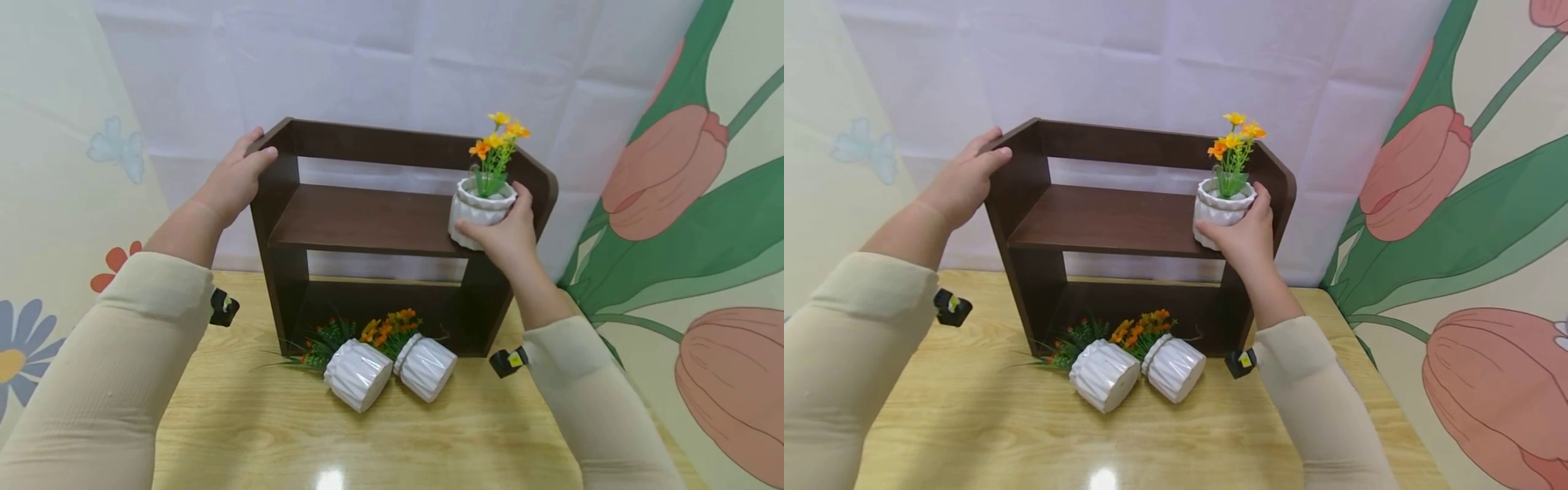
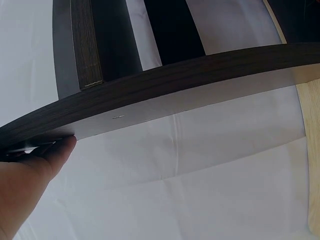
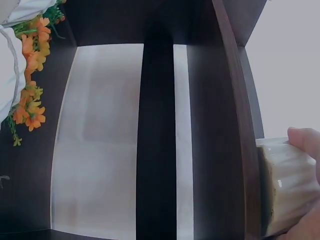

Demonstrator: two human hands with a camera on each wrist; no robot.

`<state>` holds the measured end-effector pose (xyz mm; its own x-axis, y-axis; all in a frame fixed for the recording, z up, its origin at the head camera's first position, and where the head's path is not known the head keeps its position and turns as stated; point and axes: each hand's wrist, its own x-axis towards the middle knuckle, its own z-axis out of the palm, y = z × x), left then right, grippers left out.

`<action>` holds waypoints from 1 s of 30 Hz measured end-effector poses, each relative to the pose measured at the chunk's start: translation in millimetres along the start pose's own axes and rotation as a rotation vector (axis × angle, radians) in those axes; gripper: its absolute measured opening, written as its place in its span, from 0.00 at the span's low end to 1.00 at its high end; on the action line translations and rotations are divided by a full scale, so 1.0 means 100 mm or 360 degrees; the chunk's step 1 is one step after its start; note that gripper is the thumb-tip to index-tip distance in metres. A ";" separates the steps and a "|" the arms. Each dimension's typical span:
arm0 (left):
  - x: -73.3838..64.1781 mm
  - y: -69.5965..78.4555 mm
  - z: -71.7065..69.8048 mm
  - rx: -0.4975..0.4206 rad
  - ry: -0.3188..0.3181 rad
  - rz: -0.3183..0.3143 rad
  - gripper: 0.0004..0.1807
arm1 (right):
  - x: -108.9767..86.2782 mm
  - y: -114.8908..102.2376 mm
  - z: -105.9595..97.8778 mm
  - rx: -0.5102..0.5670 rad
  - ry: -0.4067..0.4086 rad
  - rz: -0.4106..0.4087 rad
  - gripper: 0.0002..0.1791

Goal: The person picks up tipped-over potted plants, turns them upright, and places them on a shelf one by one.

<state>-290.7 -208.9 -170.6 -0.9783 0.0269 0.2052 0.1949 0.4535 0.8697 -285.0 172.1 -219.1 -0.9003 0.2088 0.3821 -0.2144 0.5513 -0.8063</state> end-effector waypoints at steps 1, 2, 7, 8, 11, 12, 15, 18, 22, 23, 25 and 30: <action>0.00 0.00 0.00 0.0001 -0.0003 0.0000 0.39 | 0.02 0.00 0.01 -0.0001 0.0001 0.0005 0.63; 0.00 0.00 0.00 0.0005 -0.0005 0.0000 0.39 | 0.03 0.00 0.02 -0.0001 0.0004 0.0007 0.63; -0.01 0.00 0.00 0.0010 -0.0008 0.0000 0.39 | 0.11 0.02 0.05 0.0019 0.0036 0.0009 0.63; -0.01 0.00 0.00 0.0008 -0.0006 0.0001 0.39 | 0.12 0.02 0.05 0.0022 0.0041 0.0012 0.63; -0.01 0.00 0.01 0.0009 -0.0005 0.0007 0.39 | 0.14 0.04 0.06 0.0026 0.0043 0.0028 0.63; 0.00 0.00 0.01 0.0010 -0.0003 0.0007 0.39 | 0.14 0.05 0.06 0.0028 0.0042 0.0036 0.63; 0.00 0.00 0.01 0.0022 -0.0001 0.0004 0.39 | 0.15 0.06 0.07 0.0022 0.0040 0.0053 0.63; 0.00 -0.01 0.00 0.0008 -0.0012 0.0000 0.39 | 0.15 0.08 0.08 0.0007 0.0043 0.0061 0.62; 0.00 -0.02 -0.01 -0.0023 -0.0022 0.0004 0.39 | 0.16 0.08 0.09 -0.0004 0.0047 0.0054 0.62; -0.01 -0.02 -0.02 -0.0030 -0.0019 0.0003 0.39 | 0.16 0.08 0.10 -0.0004 0.0047 0.0053 0.62; -0.01 -0.02 -0.02 -0.0022 -0.0013 0.0003 0.39 | 0.16 0.09 0.10 0.0004 0.0046 0.0053 0.62; -0.02 -0.02 -0.01 -0.0021 -0.0020 0.0000 0.39 | 0.16 0.11 0.12 0.0022 0.0034 0.0091 0.62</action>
<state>-289.3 -210.9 -172.0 -0.9791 0.0380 0.1997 0.1958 0.4419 0.8754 -306.3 172.0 -227.0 -0.9029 0.2568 0.3447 -0.1682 0.5269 -0.8331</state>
